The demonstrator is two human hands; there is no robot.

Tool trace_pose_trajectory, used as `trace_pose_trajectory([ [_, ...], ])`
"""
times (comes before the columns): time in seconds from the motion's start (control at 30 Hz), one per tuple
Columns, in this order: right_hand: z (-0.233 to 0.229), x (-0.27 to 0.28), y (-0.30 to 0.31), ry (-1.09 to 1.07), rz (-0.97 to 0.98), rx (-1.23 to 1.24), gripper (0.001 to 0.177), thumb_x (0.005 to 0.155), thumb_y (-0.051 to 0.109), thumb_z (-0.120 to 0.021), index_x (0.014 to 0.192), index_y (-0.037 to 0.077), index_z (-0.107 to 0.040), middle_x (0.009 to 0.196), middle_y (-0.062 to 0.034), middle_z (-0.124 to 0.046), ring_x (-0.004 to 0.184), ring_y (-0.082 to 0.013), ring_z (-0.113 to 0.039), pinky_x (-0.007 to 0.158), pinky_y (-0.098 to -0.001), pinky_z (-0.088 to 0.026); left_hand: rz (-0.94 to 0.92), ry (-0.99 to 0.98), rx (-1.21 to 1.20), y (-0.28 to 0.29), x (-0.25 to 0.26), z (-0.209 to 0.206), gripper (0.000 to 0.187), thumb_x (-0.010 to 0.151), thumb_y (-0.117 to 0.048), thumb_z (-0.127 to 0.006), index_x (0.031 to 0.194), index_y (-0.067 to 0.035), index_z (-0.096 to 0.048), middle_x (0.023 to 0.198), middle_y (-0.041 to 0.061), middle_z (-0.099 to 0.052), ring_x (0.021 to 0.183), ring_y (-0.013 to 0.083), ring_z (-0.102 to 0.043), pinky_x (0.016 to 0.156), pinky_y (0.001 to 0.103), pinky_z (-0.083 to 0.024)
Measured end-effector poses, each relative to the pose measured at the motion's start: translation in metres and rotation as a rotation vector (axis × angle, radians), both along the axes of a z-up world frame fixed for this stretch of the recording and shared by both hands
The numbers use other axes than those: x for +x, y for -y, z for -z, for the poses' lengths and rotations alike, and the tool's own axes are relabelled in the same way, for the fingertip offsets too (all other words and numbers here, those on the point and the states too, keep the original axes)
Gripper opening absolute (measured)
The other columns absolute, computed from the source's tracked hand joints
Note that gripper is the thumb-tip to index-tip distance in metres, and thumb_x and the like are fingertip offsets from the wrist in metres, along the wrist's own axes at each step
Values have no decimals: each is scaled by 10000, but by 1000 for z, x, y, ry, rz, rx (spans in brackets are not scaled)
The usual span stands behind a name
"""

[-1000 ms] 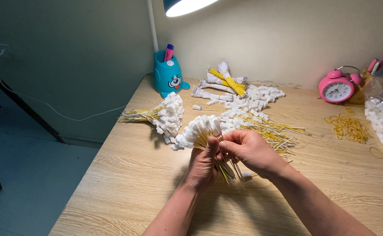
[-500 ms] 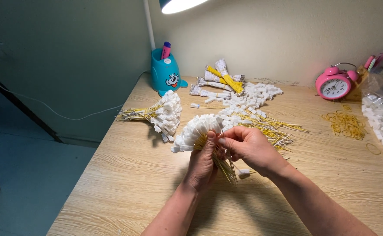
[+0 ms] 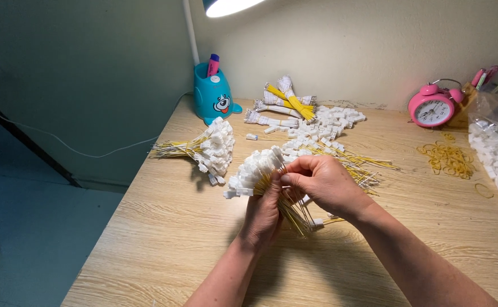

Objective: A person is gathering small white plastic components with yellow stems from a desk and organizing them into a large bundle held in their hand.

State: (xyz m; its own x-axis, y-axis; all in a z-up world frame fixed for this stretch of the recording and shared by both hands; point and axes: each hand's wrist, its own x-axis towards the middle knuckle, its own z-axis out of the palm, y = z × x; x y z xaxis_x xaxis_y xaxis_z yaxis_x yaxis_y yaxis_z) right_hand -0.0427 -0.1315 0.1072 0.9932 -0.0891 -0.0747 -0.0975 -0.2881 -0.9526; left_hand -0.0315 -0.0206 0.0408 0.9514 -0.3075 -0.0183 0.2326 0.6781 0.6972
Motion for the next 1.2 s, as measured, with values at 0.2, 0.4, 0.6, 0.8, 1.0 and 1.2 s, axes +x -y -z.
trace_pose_trajectory([
  [0.2, -11, -9, -1, -32, -2, -45, 141, 818, 74, -748, 949, 57, -794, 741, -65, -758, 704, -100, -644, 675, -264, -536, 5, -84, -38, 8, -5, 31, 427, 941, -329, -602, 1196, 10, -654, 916, 136, -682, 698, 252, -705, 717, 429, -620],
  [0.4, -13, -6, 8, 78, -103, -332, 240, 942, 112, -593, 783, 129, -771, 673, -55, -667, 490, -132, -684, 435, -224, -554, 93, -77, -37, 9, 15, 59, 393, 975, -416, -556, 1061, -40, -630, 628, 51, -487, 517, 195, -569, 569, 402, -604],
  [0.6, -32, -12, 32, 146, -202, -468, 171, 913, 120, -620, 1019, 112, -754, 882, -138, -727, 848, -237, -698, 807, -396, -543, 157, -72, -147, -2, 10, 27, 386, 979, -474, -493, 1043, -101, -569, 648, -30, -323, 513, 102, -423, 558, 313, -515],
  [0.8, 30, -15, 111, 54, -265, -1114, 87, 862, 250, -637, 872, 210, -714, 892, -27, -704, 919, -288, -680, 779, -378, -548, 166, -72, -161, -3, 15, 32, 352, 980, -465, -487, 1039, -123, -550, 670, -24, -331, 525, 109, -418, 573, 320, -496],
  [1.0, 51, -21, 115, 202, -251, -1202, 70, 849, 302, -660, 830, 248, -700, 856, -1, -632, 903, -260, -654, 757, -382, -548, 164, -77, -161, -2, 13, 35, 338, 986, -445, -493, 1033, -115, -550, 673, -19, -336, 525, 107, -421, 572, 316, -498],
  [1.2, 68, -13, 130, 338, -168, -1316, 119, 832, 438, -674, 778, 332, -665, 882, 119, -613, 934, -117, -614, 791, -284, -533, 137, -88, -139, -5, 17, 36, 321, 980, -429, -516, 1038, -115, -546, 678, -23, -342, 528, 101, -430, 574, 310, -488],
])
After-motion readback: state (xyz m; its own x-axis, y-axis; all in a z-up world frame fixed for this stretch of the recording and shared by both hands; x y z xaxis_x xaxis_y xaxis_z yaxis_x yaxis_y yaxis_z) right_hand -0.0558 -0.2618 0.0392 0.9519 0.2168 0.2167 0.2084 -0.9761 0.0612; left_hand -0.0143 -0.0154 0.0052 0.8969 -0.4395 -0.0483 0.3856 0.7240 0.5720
